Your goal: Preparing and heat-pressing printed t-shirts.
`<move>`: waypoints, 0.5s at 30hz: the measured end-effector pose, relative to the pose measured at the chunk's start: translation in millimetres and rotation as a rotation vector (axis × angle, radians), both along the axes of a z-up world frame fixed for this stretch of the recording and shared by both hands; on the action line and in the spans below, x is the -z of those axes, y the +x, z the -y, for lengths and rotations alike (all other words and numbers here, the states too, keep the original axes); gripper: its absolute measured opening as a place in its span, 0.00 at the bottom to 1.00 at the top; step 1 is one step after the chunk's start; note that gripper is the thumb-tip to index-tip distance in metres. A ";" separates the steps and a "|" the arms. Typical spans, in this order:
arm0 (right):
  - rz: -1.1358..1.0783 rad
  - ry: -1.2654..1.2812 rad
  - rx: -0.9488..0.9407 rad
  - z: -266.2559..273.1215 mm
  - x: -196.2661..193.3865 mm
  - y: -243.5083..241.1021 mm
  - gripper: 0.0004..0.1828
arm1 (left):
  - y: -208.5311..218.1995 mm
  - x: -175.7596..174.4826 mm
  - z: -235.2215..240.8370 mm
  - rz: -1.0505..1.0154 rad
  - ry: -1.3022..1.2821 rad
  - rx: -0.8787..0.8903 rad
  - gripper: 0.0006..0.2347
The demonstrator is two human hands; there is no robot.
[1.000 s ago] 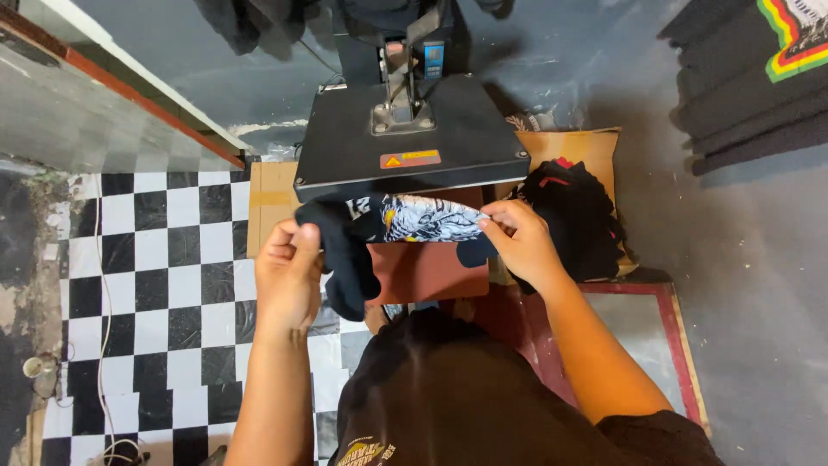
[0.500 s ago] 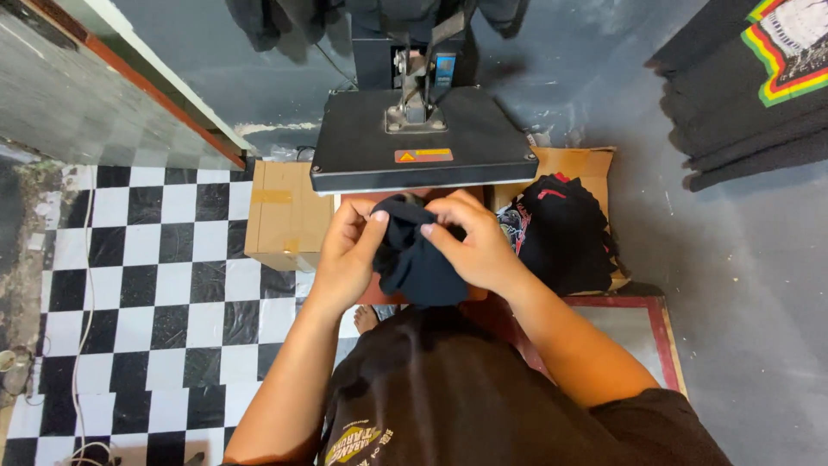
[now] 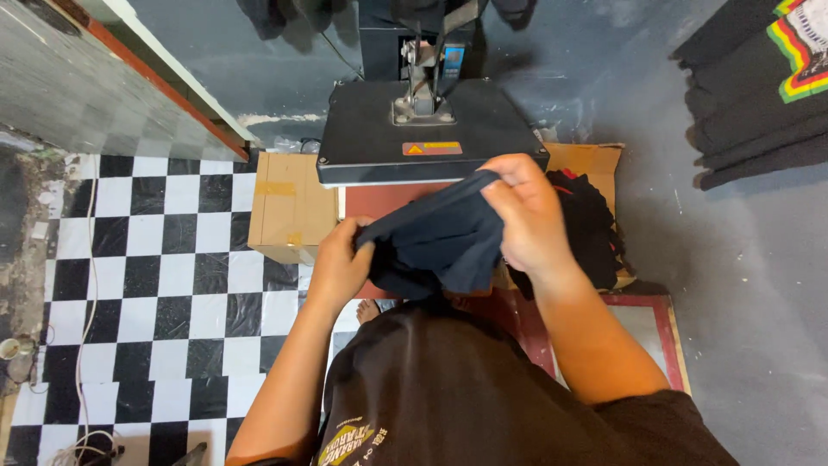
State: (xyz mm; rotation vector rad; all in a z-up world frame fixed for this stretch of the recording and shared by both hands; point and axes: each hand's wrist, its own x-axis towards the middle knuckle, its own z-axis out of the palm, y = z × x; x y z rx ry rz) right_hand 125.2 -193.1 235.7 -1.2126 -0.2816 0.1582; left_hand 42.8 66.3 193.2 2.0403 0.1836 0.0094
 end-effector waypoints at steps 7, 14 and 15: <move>0.244 -0.637 0.095 33.3 8.7 12.5 0.07 | -9.9 36.8 -48.9 0.198 -0.419 -0.179 0.09; 0.047 -0.681 -0.012 23.5 44.0 2.7 0.13 | -2.8 -17.0 -63.2 0.281 -0.657 -0.418 0.06; 0.113 -0.807 -0.054 19.7 32.1 0.2 0.17 | -1.1 -22.8 -62.9 0.309 -0.759 -0.472 0.07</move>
